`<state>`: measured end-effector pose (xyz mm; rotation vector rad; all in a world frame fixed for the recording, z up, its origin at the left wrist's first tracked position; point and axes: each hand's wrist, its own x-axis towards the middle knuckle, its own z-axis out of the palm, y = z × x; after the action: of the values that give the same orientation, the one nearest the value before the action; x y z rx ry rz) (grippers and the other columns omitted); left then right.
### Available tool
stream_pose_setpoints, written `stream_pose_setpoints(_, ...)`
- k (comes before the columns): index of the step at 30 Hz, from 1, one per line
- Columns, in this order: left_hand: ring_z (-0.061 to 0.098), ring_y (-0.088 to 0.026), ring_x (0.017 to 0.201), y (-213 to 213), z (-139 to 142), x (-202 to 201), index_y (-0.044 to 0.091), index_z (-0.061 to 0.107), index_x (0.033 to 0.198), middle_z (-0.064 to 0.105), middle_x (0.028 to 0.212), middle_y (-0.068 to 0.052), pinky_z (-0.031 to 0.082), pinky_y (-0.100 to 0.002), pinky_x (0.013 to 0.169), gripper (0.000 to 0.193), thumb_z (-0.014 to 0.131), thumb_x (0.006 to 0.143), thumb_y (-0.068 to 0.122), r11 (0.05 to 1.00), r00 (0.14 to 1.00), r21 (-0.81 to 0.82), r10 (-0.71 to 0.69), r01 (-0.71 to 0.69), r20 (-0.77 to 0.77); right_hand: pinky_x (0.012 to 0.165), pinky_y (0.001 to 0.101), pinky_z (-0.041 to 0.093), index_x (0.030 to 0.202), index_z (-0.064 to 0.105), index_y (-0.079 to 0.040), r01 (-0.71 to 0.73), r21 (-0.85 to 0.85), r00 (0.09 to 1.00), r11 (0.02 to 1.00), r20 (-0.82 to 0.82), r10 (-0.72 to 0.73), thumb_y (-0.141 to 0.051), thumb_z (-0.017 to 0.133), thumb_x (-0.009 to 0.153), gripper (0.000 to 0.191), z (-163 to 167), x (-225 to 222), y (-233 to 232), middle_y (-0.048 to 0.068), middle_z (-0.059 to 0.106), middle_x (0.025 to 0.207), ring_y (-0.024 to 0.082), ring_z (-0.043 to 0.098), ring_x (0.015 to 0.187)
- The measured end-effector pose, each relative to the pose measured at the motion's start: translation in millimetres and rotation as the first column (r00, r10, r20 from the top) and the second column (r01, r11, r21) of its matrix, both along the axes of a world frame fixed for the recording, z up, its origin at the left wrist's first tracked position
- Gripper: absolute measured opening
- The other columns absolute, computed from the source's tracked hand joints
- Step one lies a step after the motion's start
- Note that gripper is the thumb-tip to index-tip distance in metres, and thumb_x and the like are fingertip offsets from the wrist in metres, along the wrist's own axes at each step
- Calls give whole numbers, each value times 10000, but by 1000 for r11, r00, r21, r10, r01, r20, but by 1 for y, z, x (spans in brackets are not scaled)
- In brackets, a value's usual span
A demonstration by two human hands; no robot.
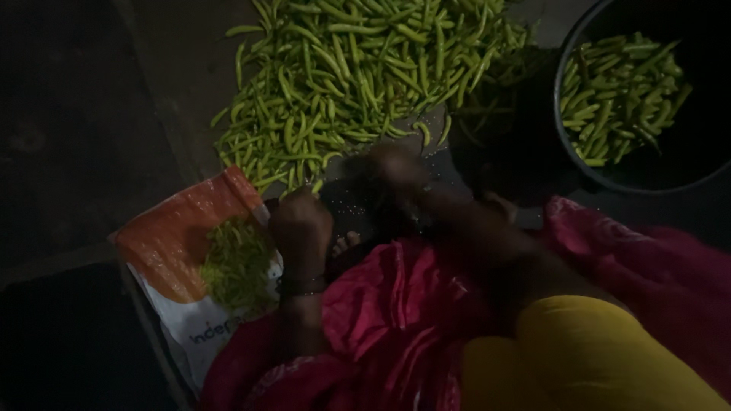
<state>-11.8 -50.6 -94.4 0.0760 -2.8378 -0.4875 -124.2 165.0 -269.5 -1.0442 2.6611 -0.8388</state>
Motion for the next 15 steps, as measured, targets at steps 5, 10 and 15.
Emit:
stream_pose_setpoints(5,641,-225,680,2,19,-17,32,706,989,678,762,-74,527,-365,616,192,606,1004,195,586,928,765,-55,-268,368,688,495,547,1265,640,-136,193,524,981,830,-124,-150,-246,612,933,351,-22,-15,84,181,689,1115,360,695,877)
stream_pose_setpoints(10,645,-190,690,0,30,-20,8,684,1044,685,823,-88,519,-336,616,339,485,1072,282,-112,935,942,-204,-317,290,779,495,557,1304,639,-188,139,558,990,818,-106,-96,-222,589,963,347,-27,-20,90,150,723,1081,352,710,959)
stream_pose_setpoints(15,605,-183,702,-8,26,-22,42,614,1079,629,860,-87,479,-336,590,130,547,1068,153,-306,955,914,-212,-266,207,775,436,537,1244,652,-89,395,-139,883,908,330,-334,-229,624,1041,248,-15,-52,60,167,717,1087,344,678,969)
